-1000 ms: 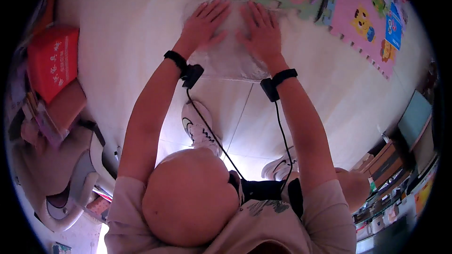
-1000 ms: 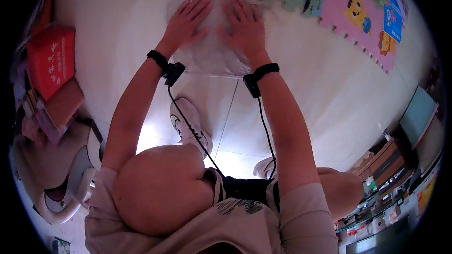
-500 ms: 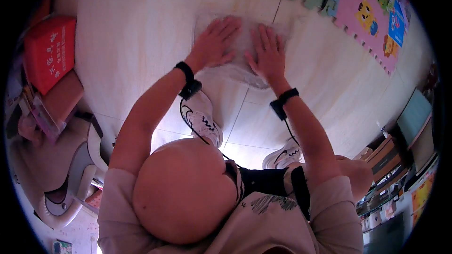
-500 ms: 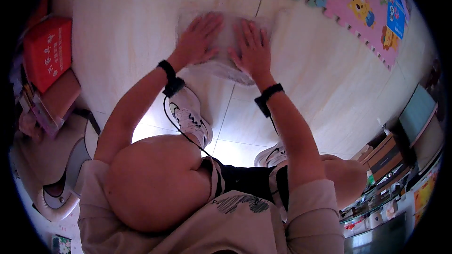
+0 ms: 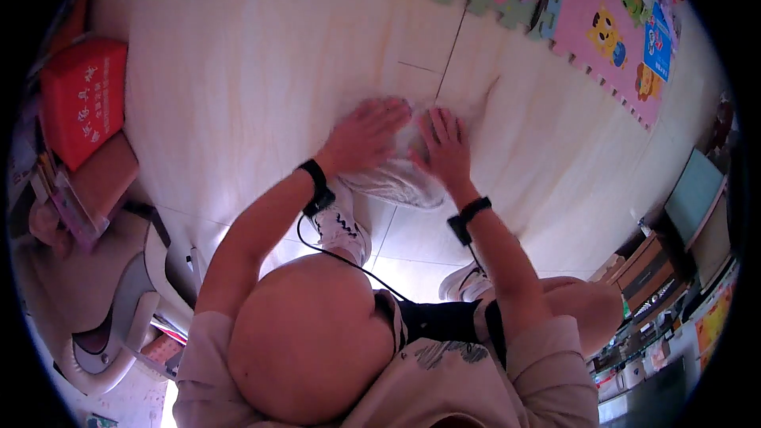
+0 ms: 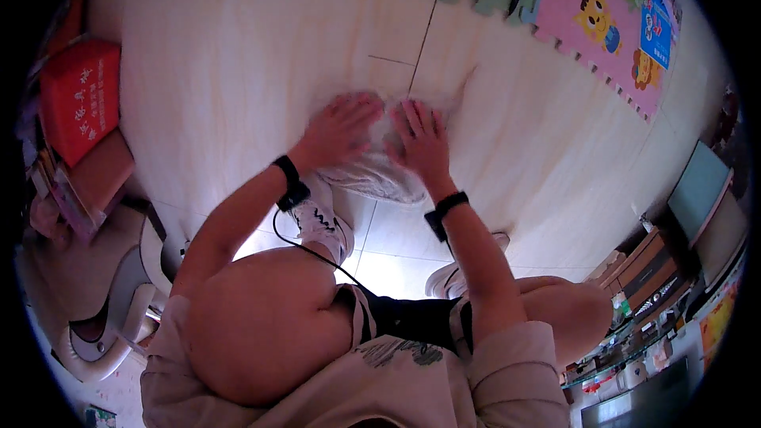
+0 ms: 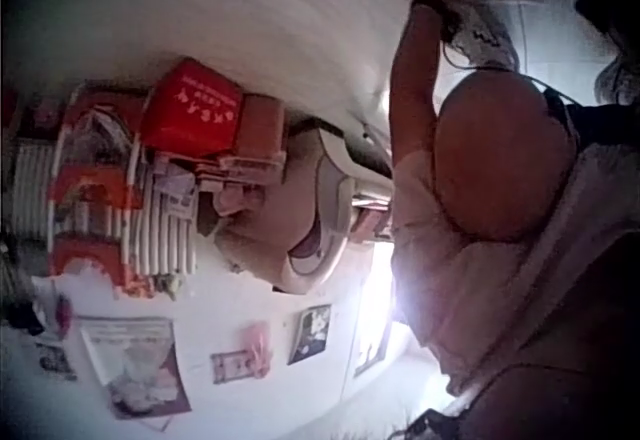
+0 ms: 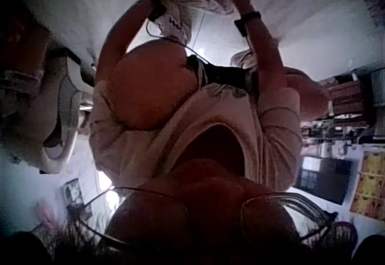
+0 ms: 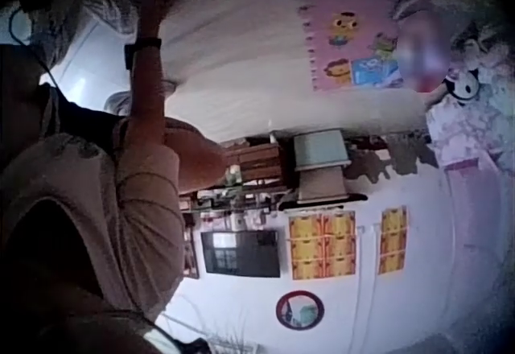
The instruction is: Wiping the tiled floor with a white cloth while wearing wrist tracking devices.
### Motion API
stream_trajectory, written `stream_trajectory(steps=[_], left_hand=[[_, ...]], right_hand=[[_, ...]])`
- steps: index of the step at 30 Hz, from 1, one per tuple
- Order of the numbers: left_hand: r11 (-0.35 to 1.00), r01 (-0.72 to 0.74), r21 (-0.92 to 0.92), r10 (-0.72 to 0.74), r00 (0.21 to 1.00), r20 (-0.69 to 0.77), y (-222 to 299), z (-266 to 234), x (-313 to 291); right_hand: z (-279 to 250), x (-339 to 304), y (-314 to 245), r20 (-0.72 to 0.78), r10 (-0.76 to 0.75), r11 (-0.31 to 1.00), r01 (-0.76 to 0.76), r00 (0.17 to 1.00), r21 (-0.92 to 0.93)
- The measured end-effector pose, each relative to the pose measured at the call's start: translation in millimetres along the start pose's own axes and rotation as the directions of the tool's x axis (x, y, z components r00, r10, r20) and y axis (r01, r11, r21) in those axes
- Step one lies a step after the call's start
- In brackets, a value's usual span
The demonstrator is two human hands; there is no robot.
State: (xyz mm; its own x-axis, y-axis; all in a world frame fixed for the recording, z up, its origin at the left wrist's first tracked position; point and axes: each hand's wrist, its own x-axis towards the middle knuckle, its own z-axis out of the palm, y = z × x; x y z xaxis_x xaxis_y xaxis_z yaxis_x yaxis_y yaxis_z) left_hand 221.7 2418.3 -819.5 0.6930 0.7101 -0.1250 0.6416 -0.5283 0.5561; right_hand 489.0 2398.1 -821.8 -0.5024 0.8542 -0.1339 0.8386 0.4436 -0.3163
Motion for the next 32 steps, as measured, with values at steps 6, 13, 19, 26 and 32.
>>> stream_trajectory(steps=[6,13,19,26,32], left_hand=[[0.971,0.078,0.226,-0.029,0.976,-0.214,-106,-62,55],[0.940,0.200,0.274,-0.086,0.922,-0.377,-116,-80,88],[0.961,0.208,0.183,-0.145,0.940,-0.310,-68,-42,59],[0.956,0.263,-0.129,-0.279,0.953,-0.121,35,-40,45],[0.330,0.505,-0.798,-0.681,0.713,0.169,115,-166,96]], right_hand=[[-28,155,16,-0.184,-0.077,0.995,0.065,0.980,-0.070],[-45,199,36,-0.243,-0.122,0.992,0.112,0.962,-0.054],[-26,119,16,-0.137,-0.034,0.999,0.030,0.990,-0.036],[-74,31,14,-0.012,0.007,0.999,-0.007,1.000,0.034],[-232,71,-3,-0.032,0.383,0.648,-0.245,0.923,0.721]])
